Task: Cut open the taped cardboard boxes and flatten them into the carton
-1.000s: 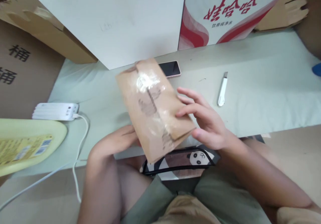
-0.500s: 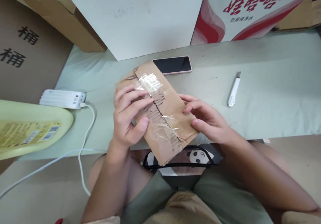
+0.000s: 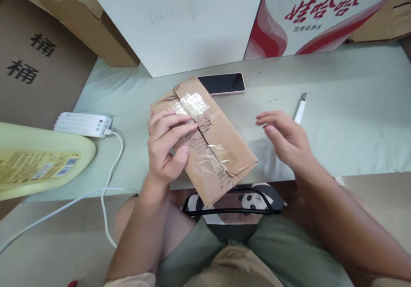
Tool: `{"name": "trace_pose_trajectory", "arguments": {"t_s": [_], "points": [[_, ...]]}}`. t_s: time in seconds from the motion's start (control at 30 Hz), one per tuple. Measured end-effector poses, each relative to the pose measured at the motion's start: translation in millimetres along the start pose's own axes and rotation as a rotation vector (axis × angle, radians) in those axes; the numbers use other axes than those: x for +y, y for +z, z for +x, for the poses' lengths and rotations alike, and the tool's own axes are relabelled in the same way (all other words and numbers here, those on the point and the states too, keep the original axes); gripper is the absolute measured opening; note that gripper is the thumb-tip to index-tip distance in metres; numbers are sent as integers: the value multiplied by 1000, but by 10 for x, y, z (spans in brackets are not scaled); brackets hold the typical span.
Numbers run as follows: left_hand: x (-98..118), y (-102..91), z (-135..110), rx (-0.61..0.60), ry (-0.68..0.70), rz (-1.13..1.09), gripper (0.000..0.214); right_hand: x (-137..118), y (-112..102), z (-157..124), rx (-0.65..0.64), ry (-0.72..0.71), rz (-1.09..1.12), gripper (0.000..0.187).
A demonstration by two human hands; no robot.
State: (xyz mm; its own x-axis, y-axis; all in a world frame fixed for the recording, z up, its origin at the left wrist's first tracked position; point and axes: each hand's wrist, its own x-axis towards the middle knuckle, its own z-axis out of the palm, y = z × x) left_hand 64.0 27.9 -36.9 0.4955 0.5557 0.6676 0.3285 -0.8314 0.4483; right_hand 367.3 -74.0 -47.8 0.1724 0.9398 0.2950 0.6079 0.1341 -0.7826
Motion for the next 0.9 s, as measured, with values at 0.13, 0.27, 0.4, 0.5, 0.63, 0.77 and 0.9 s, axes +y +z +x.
{"name": "trace_pose_trajectory", "arguments": {"t_s": [0.13, 0.27, 0.4, 0.5, 0.63, 0.77, 0.9], "points": [[9, 19, -10, 24, -11, -20, 36, 464, -267, 54, 173, 445, -521, 41], [-1, 36, -24, 27, -36, -13, 41, 680, -369, 43, 46, 563, -658, 53], [-18, 35, -22, 4, -27, -6, 42, 592, -268, 57, -15, 382, -530, 45], [-21, 37, -16, 13, -31, -16, 39, 504, -187, 87, 5, 314, -374, 45], [-12, 43, -17, 28, -28, -30, 36, 492, -159, 107, 170, 295, -85, 38], [0, 44, -21, 17, -44, 0, 35, 347, -182, 134, 181, 205, 328, 35], [14, 43, -13, 21, -44, 10, 34, -137, -241, 121, 86, 266, 632, 33]]}}
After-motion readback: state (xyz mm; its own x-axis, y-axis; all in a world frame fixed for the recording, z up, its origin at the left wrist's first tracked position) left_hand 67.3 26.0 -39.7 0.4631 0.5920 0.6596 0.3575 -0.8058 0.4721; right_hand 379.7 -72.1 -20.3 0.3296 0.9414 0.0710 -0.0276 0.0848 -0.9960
